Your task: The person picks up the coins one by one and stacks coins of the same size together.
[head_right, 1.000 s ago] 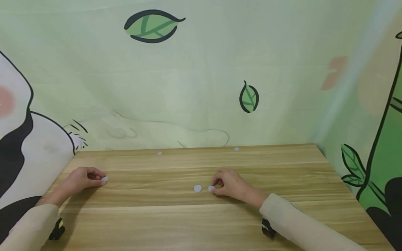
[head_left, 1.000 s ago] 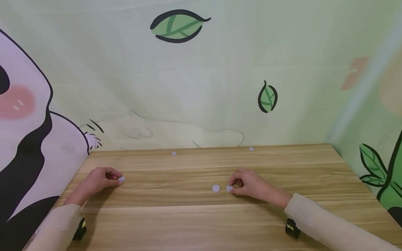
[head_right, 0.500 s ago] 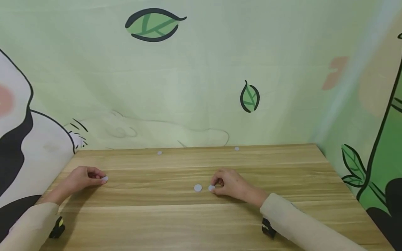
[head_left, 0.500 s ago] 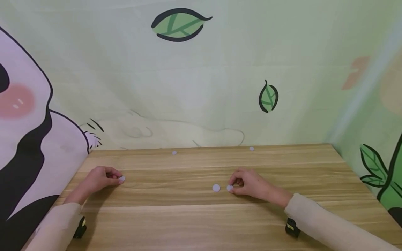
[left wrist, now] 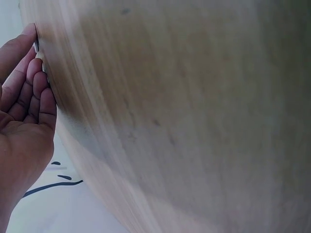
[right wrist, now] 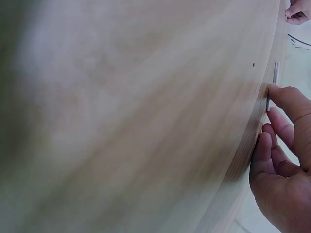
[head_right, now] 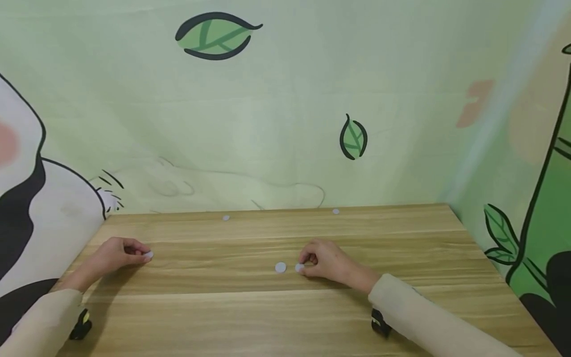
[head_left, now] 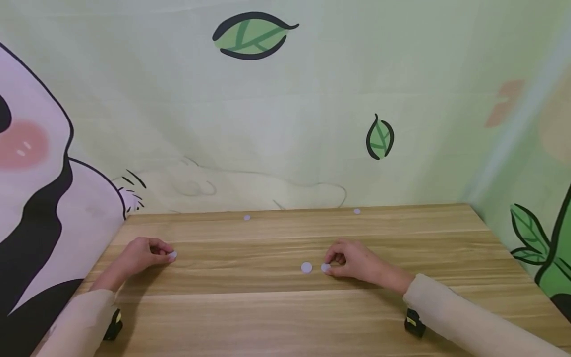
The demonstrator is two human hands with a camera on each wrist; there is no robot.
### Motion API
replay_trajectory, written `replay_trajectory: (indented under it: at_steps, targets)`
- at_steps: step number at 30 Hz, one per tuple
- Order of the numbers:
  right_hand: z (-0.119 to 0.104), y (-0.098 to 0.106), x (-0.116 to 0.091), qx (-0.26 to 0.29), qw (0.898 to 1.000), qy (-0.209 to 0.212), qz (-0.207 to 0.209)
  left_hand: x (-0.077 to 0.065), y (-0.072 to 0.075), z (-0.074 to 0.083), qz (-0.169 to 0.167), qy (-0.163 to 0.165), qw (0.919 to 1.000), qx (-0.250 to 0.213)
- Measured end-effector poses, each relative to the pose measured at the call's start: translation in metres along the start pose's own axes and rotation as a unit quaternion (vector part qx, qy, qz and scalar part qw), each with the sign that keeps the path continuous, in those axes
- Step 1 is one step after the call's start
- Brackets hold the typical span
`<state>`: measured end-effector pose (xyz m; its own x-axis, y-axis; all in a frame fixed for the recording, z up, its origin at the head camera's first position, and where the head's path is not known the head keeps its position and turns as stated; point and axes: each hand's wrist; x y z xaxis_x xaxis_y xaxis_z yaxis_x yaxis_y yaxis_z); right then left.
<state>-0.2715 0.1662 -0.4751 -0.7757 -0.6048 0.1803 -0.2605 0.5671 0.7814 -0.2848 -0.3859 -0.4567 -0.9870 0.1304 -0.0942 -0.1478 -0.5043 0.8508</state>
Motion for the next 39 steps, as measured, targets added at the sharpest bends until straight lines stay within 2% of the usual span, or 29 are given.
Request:
replay_trajectory:
  at_steps: [19, 39]
  targets:
    - [0.0007, 0.0005, 0.001, -0.005, 1.0, 0.005, -0.004, -0.0032, -0.0012, 0.001, -0.001, 0.0, 0.9999, -0.014]
    - [0.0018, 0.0011, 0.0033, -0.005, 1.0, 0.007, -0.012, -0.0035, -0.0011, 0.0017, 0.009, -0.006, 0.9999, 0.009]
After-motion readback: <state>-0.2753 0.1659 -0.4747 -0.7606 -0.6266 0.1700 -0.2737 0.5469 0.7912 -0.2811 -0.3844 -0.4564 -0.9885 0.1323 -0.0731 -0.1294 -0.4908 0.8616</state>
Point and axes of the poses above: each hand's wrist, its own x-axis towards the middle knuckle, its own y-axis out of the back of the hand, z = x × y, and after that the axes turned 2 degrees about x, right-handed
